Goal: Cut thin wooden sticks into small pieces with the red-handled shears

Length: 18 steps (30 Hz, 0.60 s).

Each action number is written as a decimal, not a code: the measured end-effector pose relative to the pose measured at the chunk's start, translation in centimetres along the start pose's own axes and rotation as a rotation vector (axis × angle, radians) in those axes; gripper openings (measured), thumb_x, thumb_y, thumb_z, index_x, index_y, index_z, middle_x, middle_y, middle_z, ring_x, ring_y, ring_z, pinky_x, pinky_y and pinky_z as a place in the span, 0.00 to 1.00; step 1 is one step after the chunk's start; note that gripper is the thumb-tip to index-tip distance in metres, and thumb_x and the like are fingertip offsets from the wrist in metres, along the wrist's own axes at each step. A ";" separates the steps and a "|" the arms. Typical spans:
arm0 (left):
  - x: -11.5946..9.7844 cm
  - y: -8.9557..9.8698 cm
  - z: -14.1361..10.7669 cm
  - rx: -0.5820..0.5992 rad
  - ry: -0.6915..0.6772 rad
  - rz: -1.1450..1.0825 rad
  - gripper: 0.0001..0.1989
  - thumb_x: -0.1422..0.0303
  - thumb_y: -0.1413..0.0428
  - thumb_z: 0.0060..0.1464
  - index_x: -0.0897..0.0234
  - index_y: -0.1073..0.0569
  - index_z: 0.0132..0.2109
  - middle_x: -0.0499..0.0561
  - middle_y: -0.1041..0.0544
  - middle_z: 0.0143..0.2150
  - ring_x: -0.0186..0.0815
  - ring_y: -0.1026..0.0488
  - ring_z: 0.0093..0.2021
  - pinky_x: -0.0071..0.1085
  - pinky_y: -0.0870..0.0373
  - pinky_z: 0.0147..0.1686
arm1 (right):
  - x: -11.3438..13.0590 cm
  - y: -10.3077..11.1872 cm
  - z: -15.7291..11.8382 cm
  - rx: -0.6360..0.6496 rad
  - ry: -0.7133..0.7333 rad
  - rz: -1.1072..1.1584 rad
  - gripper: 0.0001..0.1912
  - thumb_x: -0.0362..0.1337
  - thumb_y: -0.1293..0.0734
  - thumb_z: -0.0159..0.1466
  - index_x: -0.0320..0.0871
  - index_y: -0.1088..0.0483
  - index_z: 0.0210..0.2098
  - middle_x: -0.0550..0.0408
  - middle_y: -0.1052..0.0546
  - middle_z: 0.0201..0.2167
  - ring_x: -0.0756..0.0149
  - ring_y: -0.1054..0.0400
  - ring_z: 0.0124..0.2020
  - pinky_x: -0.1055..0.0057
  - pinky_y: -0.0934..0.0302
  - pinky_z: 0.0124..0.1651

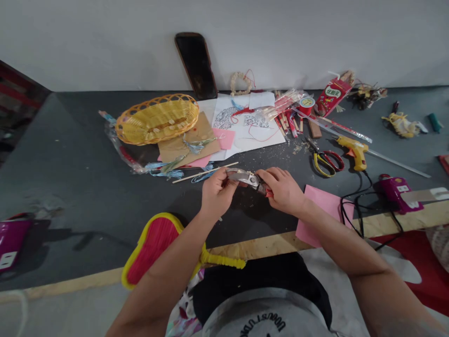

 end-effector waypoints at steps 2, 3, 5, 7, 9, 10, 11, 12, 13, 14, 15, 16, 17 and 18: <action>-0.1 -0.1 0.0 -0.053 0.007 0.014 0.05 0.67 0.43 0.56 0.63 0.26 0.33 0.42 0.33 0.17 0.28 0.37 0.18 0.24 0.42 0.21 | -0.1 0.0 0.1 -0.018 -0.003 -0.027 0.34 0.27 0.38 0.59 0.43 0.39 0.65 0.43 0.28 0.55 0.51 0.35 0.53 0.57 0.41 0.52; -0.1 -0.1 0.0 -0.079 0.008 0.020 0.04 0.68 0.43 0.56 0.63 0.26 0.34 0.41 0.33 0.17 0.28 0.37 0.18 0.24 0.42 0.21 | -0.2 -0.1 0.1 -0.025 0.000 -0.038 0.35 0.27 0.38 0.59 0.43 0.40 0.66 0.42 0.28 0.55 0.51 0.35 0.53 0.56 0.41 0.53; -0.4 -0.1 -0.1 -0.100 0.004 0.038 0.03 0.69 0.43 0.55 0.63 0.26 0.33 0.42 0.31 0.18 0.28 0.36 0.18 0.24 0.41 0.22 | -0.3 -0.1 0.1 -0.034 0.022 -0.041 0.37 0.28 0.38 0.58 0.42 0.41 0.67 0.42 0.28 0.56 0.50 0.36 0.54 0.55 0.42 0.53; -0.6 0.1 -0.2 -0.068 0.000 0.046 0.04 0.70 0.44 0.55 0.63 0.26 0.32 0.44 0.28 0.20 0.28 0.36 0.19 0.25 0.41 0.23 | -0.4 -0.1 0.1 -0.036 0.054 -0.025 0.38 0.28 0.37 0.58 0.42 0.42 0.68 0.42 0.28 0.57 0.50 0.36 0.55 0.55 0.42 0.54; -0.8 0.3 -0.1 -0.008 0.017 0.007 0.04 0.70 0.44 0.54 0.63 0.26 0.31 0.45 0.24 0.22 0.28 0.35 0.20 0.25 0.41 0.23 | -0.5 0.0 0.0 -0.035 0.079 -0.004 0.38 0.27 0.37 0.57 0.42 0.43 0.68 0.42 0.29 0.57 0.50 0.37 0.56 0.55 0.42 0.55; -0.8 0.4 0.0 0.025 0.036 -0.028 0.04 0.70 0.43 0.54 0.63 0.27 0.31 0.46 0.23 0.23 0.28 0.34 0.20 0.25 0.41 0.23 | -0.5 0.0 0.0 -0.034 0.085 0.003 0.39 0.27 0.37 0.57 0.42 0.44 0.68 0.42 0.29 0.58 0.50 0.37 0.56 0.54 0.42 0.55; -0.8 0.5 0.1 0.053 0.061 -0.069 0.03 0.69 0.42 0.53 0.63 0.27 0.32 0.47 0.23 0.23 0.28 0.34 0.20 0.25 0.41 0.22 | -0.5 0.0 -0.1 -0.033 0.089 0.007 0.39 0.27 0.38 0.58 0.42 0.44 0.68 0.42 0.29 0.58 0.51 0.37 0.56 0.54 0.42 0.56; -0.6 0.5 0.1 0.078 0.090 -0.111 0.04 0.68 0.41 0.52 0.63 0.27 0.32 0.47 0.23 0.23 0.28 0.34 0.20 0.25 0.42 0.22 | -0.6 0.1 -0.1 -0.032 0.092 0.009 0.38 0.27 0.38 0.58 0.42 0.44 0.68 0.43 0.29 0.57 0.51 0.37 0.56 0.54 0.43 0.56; -0.5 0.5 0.2 0.102 0.122 -0.151 0.05 0.67 0.40 0.52 0.63 0.28 0.32 0.47 0.23 0.23 0.28 0.35 0.19 0.25 0.43 0.21 | -0.6 0.1 -0.1 -0.034 0.094 0.010 0.38 0.27 0.38 0.58 0.43 0.43 0.68 0.43 0.29 0.57 0.51 0.37 0.56 0.54 0.43 0.56; -0.3 0.5 0.3 0.125 0.156 -0.194 0.07 0.66 0.39 0.51 0.63 0.28 0.32 0.47 0.23 0.22 0.27 0.37 0.18 0.25 0.45 0.20 | -0.7 0.1 -0.1 -0.036 0.096 0.009 0.37 0.27 0.38 0.58 0.43 0.43 0.68 0.43 0.29 0.57 0.51 0.37 0.56 0.54 0.43 0.56; -0.2 0.5 0.3 0.148 0.189 -0.242 0.09 0.64 0.38 0.51 0.63 0.29 0.31 0.48 0.24 0.22 0.26 0.39 0.17 0.24 0.47 0.19 | -0.8 0.1 -0.1 -0.039 0.101 0.009 0.37 0.27 0.38 0.59 0.43 0.42 0.67 0.43 0.29 0.57 0.51 0.37 0.56 0.55 0.43 0.56; -0.1 0.5 0.3 0.169 0.221 -0.295 0.11 0.62 0.38 0.51 0.63 0.29 0.30 0.48 0.24 0.21 0.25 0.42 0.16 0.24 0.49 0.18 | -0.8 0.1 -0.1 -0.043 0.106 0.009 0.36 0.27 0.38 0.59 0.43 0.42 0.67 0.43 0.28 0.57 0.51 0.37 0.56 0.55 0.43 0.56; 0.0 0.4 0.4 0.190 0.249 -0.349 0.13 0.60 0.37 0.50 0.63 0.31 0.29 0.48 0.25 0.20 0.24 0.44 0.15 0.24 0.50 0.17 | -0.9 0.1 0.0 -0.046 0.113 0.009 0.35 0.27 0.38 0.60 0.43 0.41 0.67 0.43 0.28 0.56 0.52 0.37 0.56 0.55 0.43 0.55; 0.0 0.3 0.4 0.209 0.274 -0.399 0.15 0.58 0.36 0.50 0.63 0.32 0.28 0.48 0.25 0.20 0.23 0.46 0.14 0.24 0.52 0.16 | -1.0 0.0 0.0 -0.047 0.119 0.010 0.35 0.27 0.39 0.60 0.43 0.41 0.67 0.43 0.28 0.56 0.52 0.37 0.55 0.56 0.43 0.55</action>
Point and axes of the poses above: each hand's wrist, its own z-axis towards the middle knuckle, its own y-axis out of the back of the hand, x = y × z, the point moved 1 cm from there along z, towards the middle knuckle
